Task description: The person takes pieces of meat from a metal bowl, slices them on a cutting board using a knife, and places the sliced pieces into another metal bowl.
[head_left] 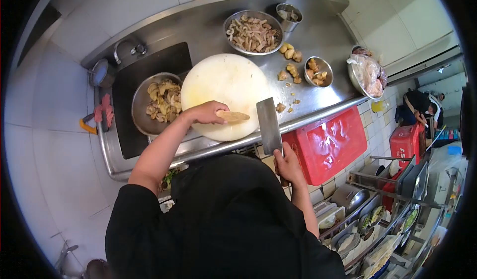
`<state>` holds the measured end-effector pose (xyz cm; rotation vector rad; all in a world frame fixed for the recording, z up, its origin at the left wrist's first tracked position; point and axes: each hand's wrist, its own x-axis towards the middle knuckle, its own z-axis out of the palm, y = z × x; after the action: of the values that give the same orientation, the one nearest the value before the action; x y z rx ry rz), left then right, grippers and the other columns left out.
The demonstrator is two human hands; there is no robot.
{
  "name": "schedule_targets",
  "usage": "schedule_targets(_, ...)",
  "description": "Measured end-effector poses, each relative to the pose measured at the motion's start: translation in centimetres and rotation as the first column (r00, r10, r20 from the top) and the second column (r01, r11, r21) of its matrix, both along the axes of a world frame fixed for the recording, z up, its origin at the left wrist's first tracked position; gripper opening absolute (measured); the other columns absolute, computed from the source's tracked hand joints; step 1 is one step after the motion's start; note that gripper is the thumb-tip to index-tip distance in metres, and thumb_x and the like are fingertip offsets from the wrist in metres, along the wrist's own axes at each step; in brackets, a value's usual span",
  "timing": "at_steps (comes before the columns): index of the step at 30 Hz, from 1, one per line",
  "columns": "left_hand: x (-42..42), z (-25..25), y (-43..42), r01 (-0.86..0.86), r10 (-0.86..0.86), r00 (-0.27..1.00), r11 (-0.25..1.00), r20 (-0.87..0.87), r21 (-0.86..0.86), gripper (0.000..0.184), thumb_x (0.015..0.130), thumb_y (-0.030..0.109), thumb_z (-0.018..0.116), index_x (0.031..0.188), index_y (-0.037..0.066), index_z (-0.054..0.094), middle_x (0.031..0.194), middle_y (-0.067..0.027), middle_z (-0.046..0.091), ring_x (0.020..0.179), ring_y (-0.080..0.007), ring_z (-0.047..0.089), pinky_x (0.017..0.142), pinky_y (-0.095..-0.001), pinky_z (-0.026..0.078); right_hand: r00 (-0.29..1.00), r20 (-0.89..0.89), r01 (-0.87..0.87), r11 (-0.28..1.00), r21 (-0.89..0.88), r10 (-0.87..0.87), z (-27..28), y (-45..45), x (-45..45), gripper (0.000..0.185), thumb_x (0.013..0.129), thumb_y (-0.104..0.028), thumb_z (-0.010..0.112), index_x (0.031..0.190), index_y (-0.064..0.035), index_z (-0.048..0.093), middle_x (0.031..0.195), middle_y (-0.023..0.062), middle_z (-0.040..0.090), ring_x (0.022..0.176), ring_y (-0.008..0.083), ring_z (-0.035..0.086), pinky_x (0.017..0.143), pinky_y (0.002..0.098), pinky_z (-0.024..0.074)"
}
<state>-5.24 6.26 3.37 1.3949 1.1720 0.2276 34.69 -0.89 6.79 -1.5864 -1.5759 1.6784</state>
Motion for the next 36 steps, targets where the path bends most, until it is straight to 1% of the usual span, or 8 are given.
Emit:
schedule_targets(1, -0.6, -0.7, -0.6, -0.007, 0.007, 1.000, 1.000, -0.005, -0.012, 0.045, 0.090, 0.025, 0.084, 0.128, 0.005, 0.071, 0.116, -0.0168, 0.070, 0.113, -0.0301, 0.067, 0.096, -0.0388, 0.053, 0.996, 0.084, -0.047, 0.996, 0.077, 0.041, 0.1, 0.0, -0.1, 0.018, 0.109, -0.020, 0.059, 0.116, -0.0041, 0.056, 0.073, 0.0093, 0.065, 0.063, 0.0194, 0.065, 0.060, 0.0385, 0.0514)
schedule_targets(2, -1.1, -1.5, -1.1, 0.010, 0.030, 0.983, 0.977, -0.182, 0.214, 0.044, 0.089, 0.022, 0.082, 0.128, 0.005, 0.071, 0.116, -0.0165, 0.070, 0.114, -0.0310, 0.066, 0.098, -0.0396, 0.053, 0.986, 0.149, -0.077, 0.996, 0.046, 0.069, 0.3, 0.0, -0.1, 0.022, 0.107, -0.023, 0.060, 0.118, -0.0039, 0.055, 0.082, 0.0205, 0.070, 0.077, 0.0364, 0.073, 0.072, 0.0502, 0.0540)
schedule_targets(4, -0.8, -1.7, -2.7, 0.003, 0.238, 0.922, 0.785, -0.306, 0.619, 0.040, 0.089, 0.017, 0.077, 0.126, 0.006, 0.071, 0.118, -0.0160, 0.069, 0.117, -0.0338, 0.063, 0.101, -0.0428, 0.052, 0.972, 0.210, -0.136, 0.981, 0.139, 0.105, -0.1, 0.1, -0.5, 0.023, 0.107, -0.024, 0.059, 0.118, -0.0041, 0.056, 0.087, 0.0253, 0.071, 0.083, 0.0444, 0.071, 0.075, 0.0548, 0.0532)
schedule_targets(6, 0.4, -0.8, -3.3, 0.002, 0.233, 0.927, 0.781, -0.294, 0.625, 0.036, 0.091, 0.018, 0.076, 0.125, 0.007, 0.072, 0.119, -0.0156, 0.068, 0.118, -0.0349, 0.062, 0.102, -0.0435, 0.052, 0.936, 0.321, -0.229, 0.941, 0.248, 0.143, 1.2, 0.3, -1.8, 0.026, 0.107, -0.028, 0.056, 0.119, -0.0043, 0.056, 0.101, 0.0359, 0.070, 0.099, 0.0596, 0.064, 0.085, 0.0654, 0.0489)
schedule_targets(12, 6.3, -3.4, -4.6, -0.007, 0.321, 0.915, 0.621, -0.246, 0.784, 0.018, 0.093, 0.021, 0.077, 0.102, 0.006, 0.078, 0.100, -0.0147, 0.071, 0.098, -0.0375, 0.068, 0.089, -0.0473, 0.055, 0.836, 0.476, -0.455, 0.832, 0.318, 0.275, 2.1, 2.1, -7.3, 0.025, 0.106, -0.024, 0.054, 0.118, -0.0015, 0.055, 0.092, 0.0325, 0.070, 0.093, 0.0546, 0.067, 0.083, 0.0648, 0.0504)
schedule_targets(18, 7.6, -4.4, -5.7, -0.123, 0.439, 0.883, 0.558, -0.166, 0.820, 0.016, 0.092, 0.017, 0.078, 0.102, 0.004, 0.078, 0.100, -0.0149, 0.070, 0.098, -0.0370, 0.067, 0.088, -0.0470, 0.054, 0.776, 0.552, -0.580, 0.689, 0.434, 0.305, 1.3, 3.2, -10.5, 0.014, 0.103, -0.014, 0.053, 0.107, 0.0003, 0.051, 0.078, 0.0271, 0.070, 0.080, 0.0491, 0.071, 0.076, 0.0622, 0.0542)
schedule_targets(30, 7.5, -4.5, -6.0, -0.171, 0.478, 0.871, 0.514, -0.115, 0.841, 0.011, 0.092, 0.014, 0.074, 0.098, 0.005, 0.077, 0.097, -0.0129, 0.070, 0.097, -0.0356, 0.067, 0.087, -0.0467, 0.055, 0.663, 0.626, -0.600, 0.791, 0.117, 0.411, 3.1, 0.3, -3.2, 0.023, 0.104, -0.016, 0.049, 0.120, 0.0004, 0.051, 0.086, 0.0342, 0.071, 0.086, 0.0534, 0.070, 0.081, 0.0659, 0.0529)
schedule_targets(36, 6.6, -4.4, -6.3, -0.168, 0.402, 0.912, 0.547, -0.081, 0.820, 0.010, 0.092, 0.010, 0.073, 0.099, 0.003, 0.075, 0.101, -0.0143, 0.071, 0.099, -0.0371, 0.068, 0.088, -0.0463, 0.055, 0.763, 0.553, -0.555, 0.778, 0.295, 0.334, 2.6, 1.2, -7.3, 0.020, 0.104, -0.014, 0.047, 0.114, 0.0030, 0.051, 0.085, 0.0343, 0.070, 0.084, 0.0527, 0.070, 0.078, 0.0643, 0.0537)
